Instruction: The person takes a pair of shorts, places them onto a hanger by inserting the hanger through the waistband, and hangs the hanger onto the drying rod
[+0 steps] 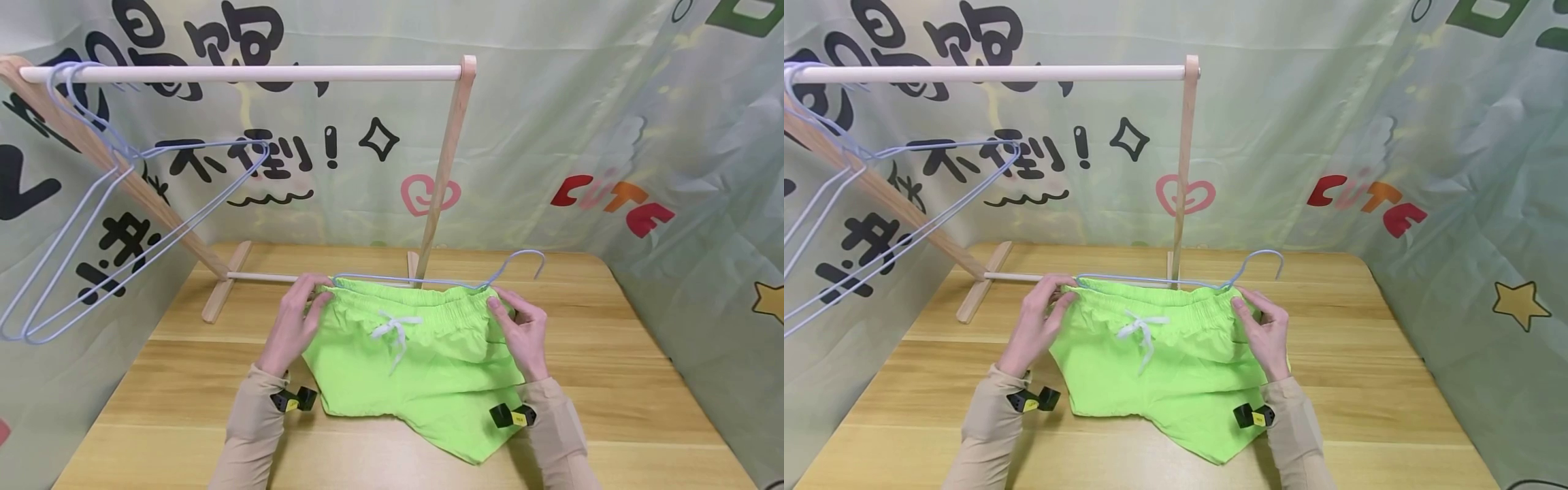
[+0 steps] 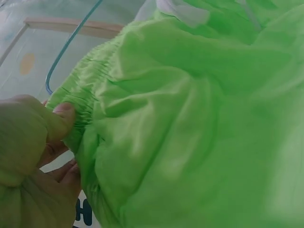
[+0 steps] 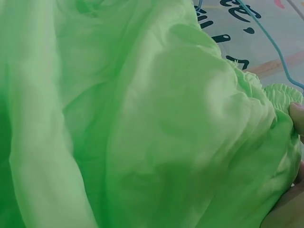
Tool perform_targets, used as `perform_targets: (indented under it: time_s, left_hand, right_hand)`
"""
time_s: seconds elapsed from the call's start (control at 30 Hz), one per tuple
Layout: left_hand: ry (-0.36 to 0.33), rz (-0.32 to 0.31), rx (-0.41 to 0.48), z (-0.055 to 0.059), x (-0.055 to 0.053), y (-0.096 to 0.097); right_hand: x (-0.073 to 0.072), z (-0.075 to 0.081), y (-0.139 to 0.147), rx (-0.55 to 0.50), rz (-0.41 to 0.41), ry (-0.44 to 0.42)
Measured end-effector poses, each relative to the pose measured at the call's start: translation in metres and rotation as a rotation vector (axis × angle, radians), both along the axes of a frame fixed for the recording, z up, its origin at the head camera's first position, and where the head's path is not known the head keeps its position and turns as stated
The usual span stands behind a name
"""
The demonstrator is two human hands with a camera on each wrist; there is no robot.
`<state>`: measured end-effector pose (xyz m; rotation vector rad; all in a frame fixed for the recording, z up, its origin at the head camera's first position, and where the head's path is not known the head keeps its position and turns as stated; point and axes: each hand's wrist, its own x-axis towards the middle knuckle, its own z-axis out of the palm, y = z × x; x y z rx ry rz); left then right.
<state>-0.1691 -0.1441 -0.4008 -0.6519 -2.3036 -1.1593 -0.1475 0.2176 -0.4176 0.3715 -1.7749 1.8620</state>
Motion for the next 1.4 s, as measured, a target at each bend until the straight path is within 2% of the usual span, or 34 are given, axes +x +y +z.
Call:
perform_targets:
  time_s: [0.2,0.43,0.6,0.73,0.97,1.13,1.4]
  left_hand:
    - [0.061,-0.020,0.018,0.001,0.000,-0.001]
    - [0.141,-0.059,-0.011,0.001,-0.001,0.000]
    - [0.175,-0.104,-0.049,0.002,0.000,0.004]
    - [0.163,-0.136,-0.073,0.003,0.003,0.009]
    - [0.116,-0.172,-0.103,0.003,0.006,0.017]
    - [0.103,-0.205,-0.104,0.002,0.007,0.022]
    - [0.064,-0.218,-0.104,0.000,0.009,0.031]
  right_hand:
    - [0.000,0.001,0.000,0.028,-0.030,-0.025]
    - [0.002,0.002,0.000,0.068,-0.046,-0.068]
    - [0.002,0.001,-0.003,0.130,-0.016,-0.024]
    - [0.002,0.000,-0.007,0.200,-0.001,0.007]
    - [0.005,0.001,-0.014,0.280,-0.016,-0.034]
    - [0.006,0.001,-0.020,0.334,-0.014,0.003]
    - [0.008,0.003,-0.027,0.392,-0.033,0.015]
